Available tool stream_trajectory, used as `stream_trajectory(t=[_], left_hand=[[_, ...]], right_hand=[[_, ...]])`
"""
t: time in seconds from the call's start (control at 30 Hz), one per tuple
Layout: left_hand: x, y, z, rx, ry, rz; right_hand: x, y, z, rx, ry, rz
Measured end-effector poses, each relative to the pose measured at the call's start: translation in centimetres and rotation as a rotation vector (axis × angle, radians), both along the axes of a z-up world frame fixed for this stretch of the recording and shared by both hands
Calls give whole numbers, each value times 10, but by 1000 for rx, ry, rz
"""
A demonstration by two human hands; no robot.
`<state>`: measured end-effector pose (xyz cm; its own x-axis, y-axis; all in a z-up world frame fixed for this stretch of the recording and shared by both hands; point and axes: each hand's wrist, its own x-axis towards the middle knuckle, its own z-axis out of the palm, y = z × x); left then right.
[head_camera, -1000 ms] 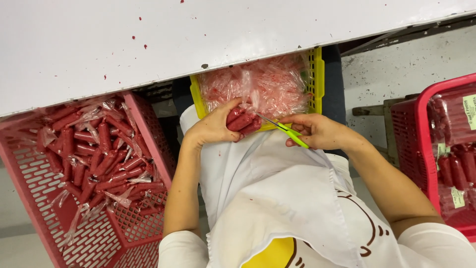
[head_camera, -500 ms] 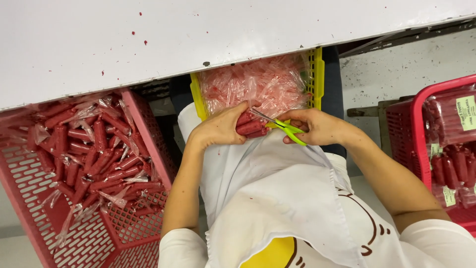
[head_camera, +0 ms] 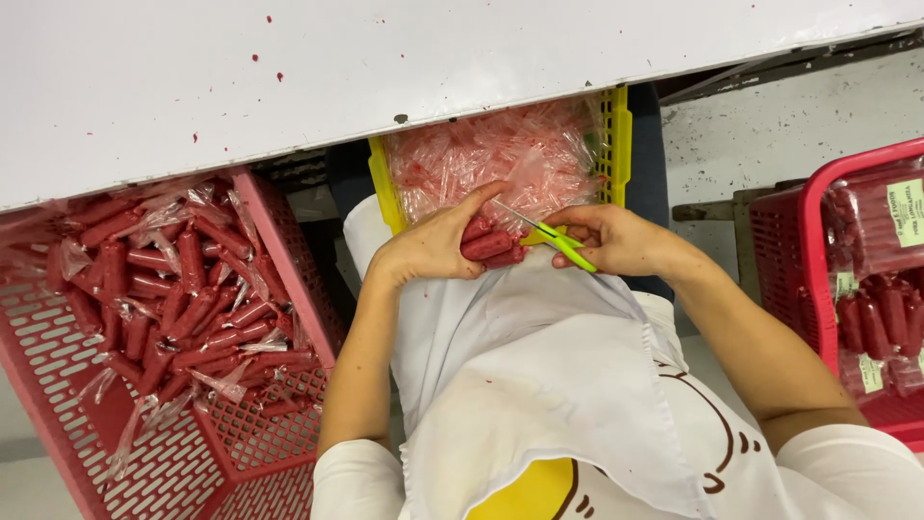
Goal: Trimming the plastic casing strings from sausages using scissors and sorting them into crates.
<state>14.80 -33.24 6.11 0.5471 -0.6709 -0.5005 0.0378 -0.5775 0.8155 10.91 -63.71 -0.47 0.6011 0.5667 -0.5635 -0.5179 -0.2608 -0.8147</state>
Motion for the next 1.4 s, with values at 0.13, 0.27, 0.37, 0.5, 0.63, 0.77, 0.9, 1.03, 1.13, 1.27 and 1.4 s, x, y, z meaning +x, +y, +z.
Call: stream_trajectory(t=[0.13,0.27,0.37,0.5,0.63,0.77,0.9,1.03,1.13,1.27,1.4], left_hand=[[-15,3,-52,-333,169,199],[-59,-14,-145,-1244,711,852],[-55,-43,-161,-1463,824,829],[-52,-57,-154,-1461,794,916],[-45,-52,-116,-1520,904,885],[-42,-63,-112,-1555,817,1097],[-33,-83,-86,-1543,750,1222],[-28,-90,-44,-1343,925,1316],[-31,-78,-78,-1362,818,1351],[-35,-63,-186,-1369,819,1377],[-37,-78,-136,-1446,812,1289]], right_hand=[[-5,-15,6,13,-13,-109],[-8,-28,-7,-6,-119,-315],[-24,-25,-12,-34,-141,-322],[-38,-18,-9,-36,-182,-210],[-35,-14,4,-87,-291,-198],[-40,15,-20,89,-378,-419],[-21,61,26,-159,-1081,-268],[-5,69,22,-484,-1583,-50],[1,66,22,-338,-1364,-180],[9,61,1,60,-529,-639],[10,75,31,64,-346,-677]])
